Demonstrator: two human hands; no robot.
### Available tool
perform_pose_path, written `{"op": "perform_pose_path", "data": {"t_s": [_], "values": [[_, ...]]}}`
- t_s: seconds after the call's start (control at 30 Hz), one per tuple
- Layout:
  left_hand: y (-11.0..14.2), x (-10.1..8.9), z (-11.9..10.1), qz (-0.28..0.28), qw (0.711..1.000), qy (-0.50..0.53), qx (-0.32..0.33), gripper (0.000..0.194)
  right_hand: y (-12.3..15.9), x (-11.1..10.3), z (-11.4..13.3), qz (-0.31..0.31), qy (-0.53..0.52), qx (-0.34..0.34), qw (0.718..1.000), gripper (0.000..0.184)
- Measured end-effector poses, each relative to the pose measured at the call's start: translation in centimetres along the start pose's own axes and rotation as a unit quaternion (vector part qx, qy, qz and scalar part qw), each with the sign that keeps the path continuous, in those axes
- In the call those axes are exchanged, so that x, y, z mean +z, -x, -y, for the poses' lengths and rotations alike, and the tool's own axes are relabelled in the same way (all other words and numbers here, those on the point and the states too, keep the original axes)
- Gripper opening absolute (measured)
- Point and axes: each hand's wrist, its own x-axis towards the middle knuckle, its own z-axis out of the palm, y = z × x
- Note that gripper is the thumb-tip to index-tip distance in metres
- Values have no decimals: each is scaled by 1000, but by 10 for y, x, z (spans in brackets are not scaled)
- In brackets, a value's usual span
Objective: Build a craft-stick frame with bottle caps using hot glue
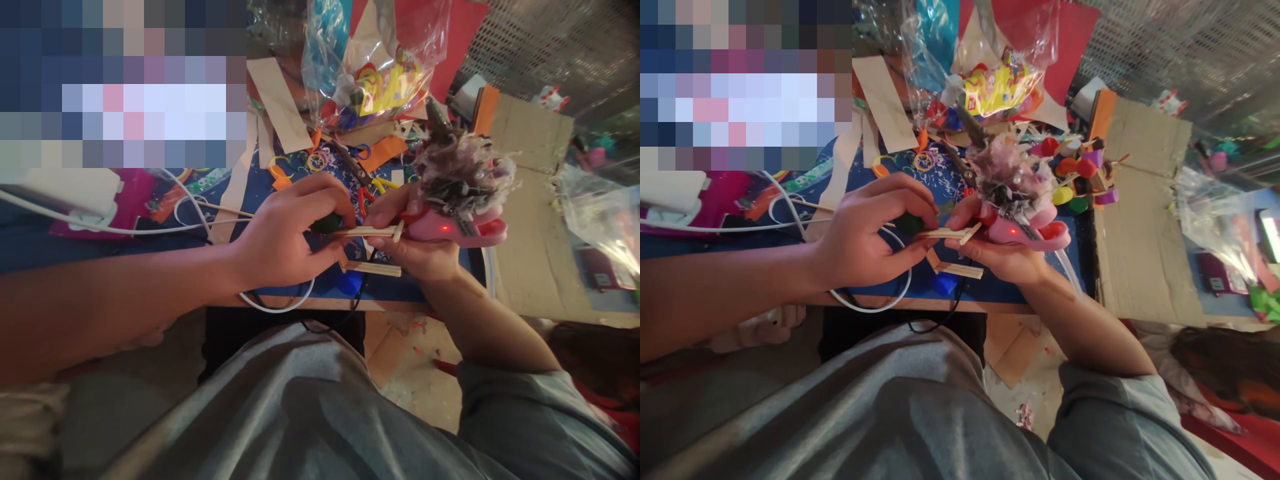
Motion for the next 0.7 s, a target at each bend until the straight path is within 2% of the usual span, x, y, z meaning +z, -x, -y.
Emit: {"op": "perform_pose_path", "data": {"t_s": [0.1,0.27,0.4,0.53,0.7], "values": [[1,1,0,-4,1000,-11,9,8,0,-1,0,2,8,-14,1000,32],[3,4,6,-31,996,-58,68,6,-2,3,5,1,11,-40,999,30],[3,6,9,-31,992,-73,101,11,-4,6,10,-16,33,-15,999,38],[2,6,8,10,999,-5,31,11,-7,9,14,-18,29,3,999,44],[-2,7,6,40,995,74,-56,19,-10,13,17,6,-29,71,997,49]]}}
